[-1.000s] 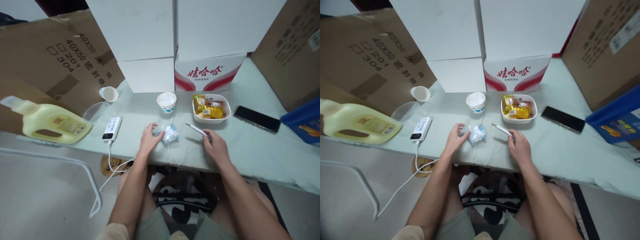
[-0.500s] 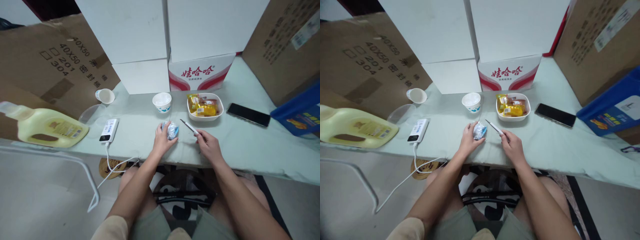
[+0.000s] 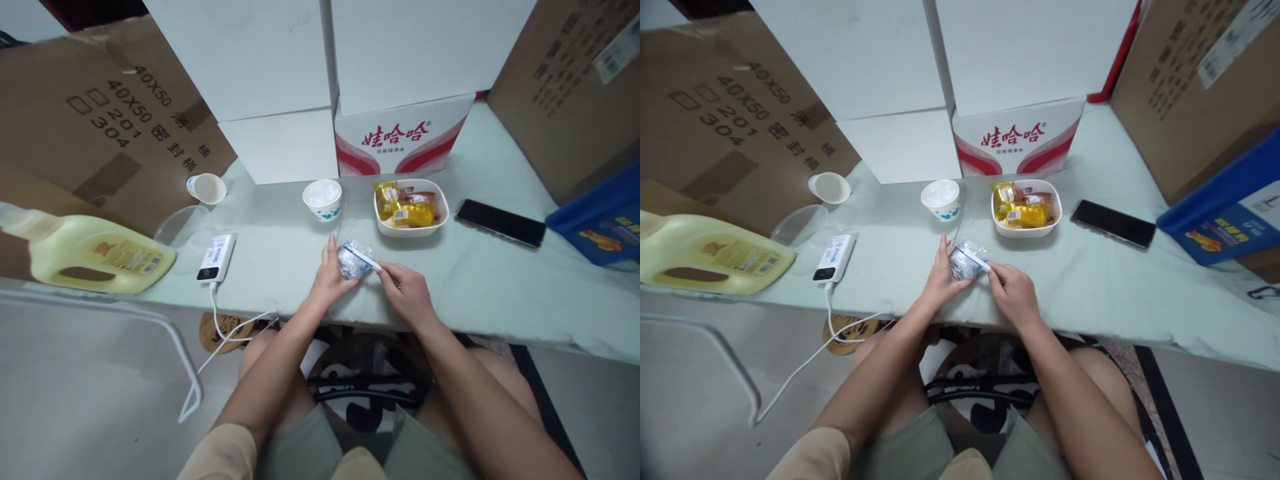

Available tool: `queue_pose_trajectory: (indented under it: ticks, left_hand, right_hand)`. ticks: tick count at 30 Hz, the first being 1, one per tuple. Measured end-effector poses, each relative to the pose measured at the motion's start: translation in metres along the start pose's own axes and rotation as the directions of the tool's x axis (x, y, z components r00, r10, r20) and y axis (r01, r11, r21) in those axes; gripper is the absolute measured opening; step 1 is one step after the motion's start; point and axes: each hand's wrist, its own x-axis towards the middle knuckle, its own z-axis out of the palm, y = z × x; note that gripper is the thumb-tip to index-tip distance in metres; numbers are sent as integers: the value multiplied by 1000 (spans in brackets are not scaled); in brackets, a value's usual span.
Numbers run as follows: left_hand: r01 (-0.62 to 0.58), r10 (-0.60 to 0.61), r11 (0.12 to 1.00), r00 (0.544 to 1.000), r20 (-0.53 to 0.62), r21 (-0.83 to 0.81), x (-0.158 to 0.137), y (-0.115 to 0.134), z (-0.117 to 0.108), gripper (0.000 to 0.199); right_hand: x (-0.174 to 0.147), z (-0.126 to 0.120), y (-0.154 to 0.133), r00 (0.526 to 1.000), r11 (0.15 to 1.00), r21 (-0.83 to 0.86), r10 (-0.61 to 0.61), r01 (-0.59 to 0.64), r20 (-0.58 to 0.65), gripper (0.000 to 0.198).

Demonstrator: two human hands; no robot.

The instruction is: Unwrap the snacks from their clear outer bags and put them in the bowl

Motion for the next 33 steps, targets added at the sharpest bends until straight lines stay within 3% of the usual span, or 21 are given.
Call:
queue_pose_trajectory:
  ticks: [4, 10, 16, 19, 22, 25, 29, 33]
  left_hand:
    - [17, -17, 1000, 1000, -2, 17, 0, -4, -2, 122]
    - [29, -28, 998, 999, -24, 51, 1, -3, -6, 110]
    - [-49, 47, 997, 998, 38, 55, 4, 7, -29, 77]
    - [-34, 36, 999, 997, 62, -33, 5, 9, -39, 41]
    - [87, -83, 975, 996, 30, -206, 6, 10, -42, 29]
    - [284, -292, 822, 954, 63, -494, 5, 14, -42, 30]
    - [457, -422, 511, 871, 250, -728, 5, 22, -43, 25]
    - [494, -481, 460, 837, 260, -738, 6, 27, -48, 17]
  right_hand:
    - [-4, -2, 3, 991, 984, -174, -13, 36, 133, 34]
    - [-13, -42, 23, 964, 959, -261, 170, -113, 207, 31]
    - [-11, -63, 32, 949, 844, -460, 315, -278, 4, 33]
    - [-6, -54, 29, 965, 815, -522, 254, -252, -69, 33]
    - [-3, -42, 25, 982, 853, -492, 110, -173, -155, 35]
    - [-2, -27, 19, 995, 957, -289, -65, 39, -81, 36]
    - [0, -5, 10, 973, 971, -76, -224, 228, 64, 49]
    - [6, 6, 2, 976, 980, -70, -177, 186, 126, 43]
